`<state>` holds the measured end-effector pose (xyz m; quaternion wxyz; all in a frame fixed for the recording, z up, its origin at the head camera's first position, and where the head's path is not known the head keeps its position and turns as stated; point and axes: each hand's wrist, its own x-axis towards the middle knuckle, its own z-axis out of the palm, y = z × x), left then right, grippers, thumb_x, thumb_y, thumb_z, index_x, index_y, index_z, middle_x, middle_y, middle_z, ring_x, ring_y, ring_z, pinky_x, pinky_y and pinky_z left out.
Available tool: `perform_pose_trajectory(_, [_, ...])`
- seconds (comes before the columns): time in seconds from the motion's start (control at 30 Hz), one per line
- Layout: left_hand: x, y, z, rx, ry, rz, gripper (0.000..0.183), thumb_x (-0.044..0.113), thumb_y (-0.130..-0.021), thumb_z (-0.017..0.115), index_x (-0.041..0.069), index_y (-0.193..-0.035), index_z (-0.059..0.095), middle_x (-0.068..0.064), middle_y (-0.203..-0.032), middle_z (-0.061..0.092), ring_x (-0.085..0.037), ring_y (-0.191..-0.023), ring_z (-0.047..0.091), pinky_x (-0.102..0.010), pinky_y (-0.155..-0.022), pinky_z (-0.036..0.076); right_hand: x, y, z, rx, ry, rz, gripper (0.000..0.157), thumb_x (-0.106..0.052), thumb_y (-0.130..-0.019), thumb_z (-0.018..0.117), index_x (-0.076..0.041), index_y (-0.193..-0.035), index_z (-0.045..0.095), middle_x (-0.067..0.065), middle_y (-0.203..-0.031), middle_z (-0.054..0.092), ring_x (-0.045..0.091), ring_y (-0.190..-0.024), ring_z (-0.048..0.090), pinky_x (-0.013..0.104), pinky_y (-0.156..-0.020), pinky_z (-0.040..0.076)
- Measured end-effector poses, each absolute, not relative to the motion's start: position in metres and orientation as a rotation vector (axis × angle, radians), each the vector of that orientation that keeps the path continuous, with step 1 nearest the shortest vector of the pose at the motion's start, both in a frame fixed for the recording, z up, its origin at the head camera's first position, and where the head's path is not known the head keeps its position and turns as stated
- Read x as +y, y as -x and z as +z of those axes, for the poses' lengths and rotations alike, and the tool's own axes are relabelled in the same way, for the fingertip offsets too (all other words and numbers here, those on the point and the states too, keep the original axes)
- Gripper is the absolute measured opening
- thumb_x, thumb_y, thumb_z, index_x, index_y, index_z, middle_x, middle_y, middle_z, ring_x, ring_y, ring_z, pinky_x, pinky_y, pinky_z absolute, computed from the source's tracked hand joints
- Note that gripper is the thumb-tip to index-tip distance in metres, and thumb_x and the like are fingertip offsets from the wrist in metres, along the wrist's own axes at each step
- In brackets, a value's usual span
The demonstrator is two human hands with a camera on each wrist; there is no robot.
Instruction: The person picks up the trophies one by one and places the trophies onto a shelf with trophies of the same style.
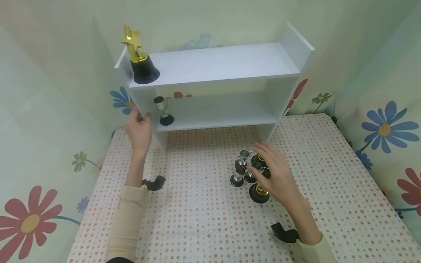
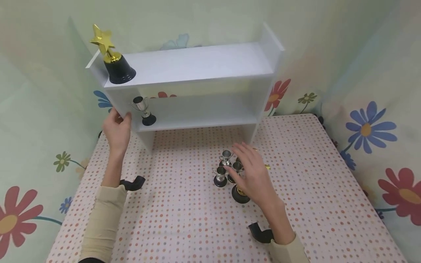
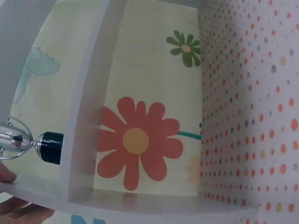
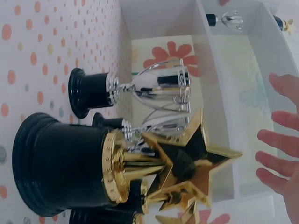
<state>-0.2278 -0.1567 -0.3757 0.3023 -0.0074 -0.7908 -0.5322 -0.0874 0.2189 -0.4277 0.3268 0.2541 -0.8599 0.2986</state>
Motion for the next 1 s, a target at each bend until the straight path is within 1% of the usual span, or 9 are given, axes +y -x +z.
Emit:
perform_pose_trajectory(0.2, [-0.16,0.232,-0.37,-2.129,0.008,-1.418,0.044,0.006,-0.099,0.059,0.015,-0.142,0.061,-0.009,-0.135,0.069,-0.025,-0.105,0.07,-0.042,-0.093,0.062,0.225,0.091,-0.428,-2.222,-0.647,0.813,0.061,-0.046,-0.103,0.057,0.007,-0.131,0.062,0.027,-0.136,0.062,0.045,-0.13,0.055,0.032,-0.125,0.034])
perform_pose_trajectory(0.3, [-0.161,0.233,-0.369,-2.171,-0.025,-1.416,0.045,0.008,-0.099,0.059,0.018,-0.144,0.059,-0.009,-0.136,0.068,-0.023,-0.103,0.068,-0.039,-0.094,0.061,0.228,0.089,-0.431,-2.229,-0.635,0.821,0.061,-0.046,-0.103,0.058,0.008,-0.131,0.062,0.025,-0.137,0.062,0.044,-0.13,0.055,0.03,-0.124,0.033])
perform_pose_trajectory(0.43, [-0.162,0.231,-0.37,-2.223,-0.094,-1.4,0.047,0.01,-0.099,0.06,0.022,-0.144,0.059,-0.009,-0.131,0.069,-0.015,-0.099,0.065,-0.034,-0.091,0.059,0.235,0.086,-0.436,-2.287,-0.58,0.812,0.057,-0.043,-0.103,0.059,0.006,-0.132,0.062,0.022,-0.138,0.063,0.042,-0.13,0.055,0.04,-0.123,0.036])
perform_pose_trajectory(0.57, [-0.164,0.23,-0.37,-2.238,-0.111,-1.377,0.044,0.008,-0.097,0.062,0.019,-0.14,0.063,-0.011,-0.125,0.071,-0.014,-0.093,0.063,-0.033,-0.087,0.059,0.243,0.083,-0.438,-2.326,-0.503,0.799,0.047,-0.017,-0.092,0.075,0.004,-0.132,0.062,0.022,-0.137,0.063,0.042,-0.13,0.055,0.05,-0.121,0.036])
perform_pose_trajectory(0.63, [-0.165,0.23,-0.37,-2.249,-0.108,-1.36,0.043,0.008,-0.097,0.062,0.018,-0.139,0.064,-0.012,-0.123,0.071,-0.015,-0.093,0.063,-0.033,-0.087,0.06,0.247,0.082,-0.439,-2.319,-0.46,0.794,0.054,-0.002,-0.082,0.08,0.004,-0.133,0.062,0.022,-0.136,0.063,0.043,-0.13,0.055,0.049,-0.121,0.036])
perform_pose_trajectory(0.7, [-0.166,0.23,-0.37,-2.262,-0.107,-1.358,0.043,0.008,-0.097,0.062,0.019,-0.138,0.064,-0.012,-0.123,0.071,-0.016,-0.093,0.064,-0.034,-0.087,0.06,0.251,0.081,-0.441,-2.312,-0.415,0.8,0.063,0.006,-0.076,0.084,0.003,-0.134,0.062,0.022,-0.136,0.063,0.043,-0.13,0.055,0.044,-0.121,0.038])
perform_pose_trajectory(0.8, [-0.166,0.231,-0.37,-2.284,-0.121,-1.368,0.043,0.009,-0.098,0.062,0.02,-0.139,0.064,-0.013,-0.123,0.07,-0.019,-0.096,0.065,-0.036,-0.087,0.061,0.258,0.078,-0.445,-2.329,-0.336,0.811,0.067,0.007,-0.075,0.085,0.003,-0.137,0.06,0.023,-0.137,0.063,0.044,-0.129,0.056,0.039,-0.12,0.04])
perform_pose_trajectory(0.93, [-0.166,0.23,-0.369,-2.278,-0.114,-1.383,0.041,0.009,-0.098,0.062,0.017,-0.138,0.064,-0.014,-0.122,0.071,-0.022,-0.095,0.067,-0.038,-0.087,0.062,0.266,0.073,-0.45,-2.443,-0.144,0.952,0.072,-0.003,-0.081,0.084,-0.002,-0.145,0.054,0.026,-0.143,0.057,0.049,-0.132,0.052,0.057,-0.114,0.043])
perform_pose_trajectory(1.0, [-0.166,0.229,-0.368,-2.276,-0.108,-1.382,0.04,0.009,-0.098,0.062,0.015,-0.137,0.064,-0.015,-0.122,0.071,-0.023,-0.095,0.068,-0.038,-0.087,0.062,0.27,0.07,-0.452,-2.504,-0.04,1.071,0.073,-0.011,-0.086,0.083,-0.007,-0.15,0.049,0.024,-0.149,0.053,0.051,-0.136,0.047,0.065,-0.112,0.04])
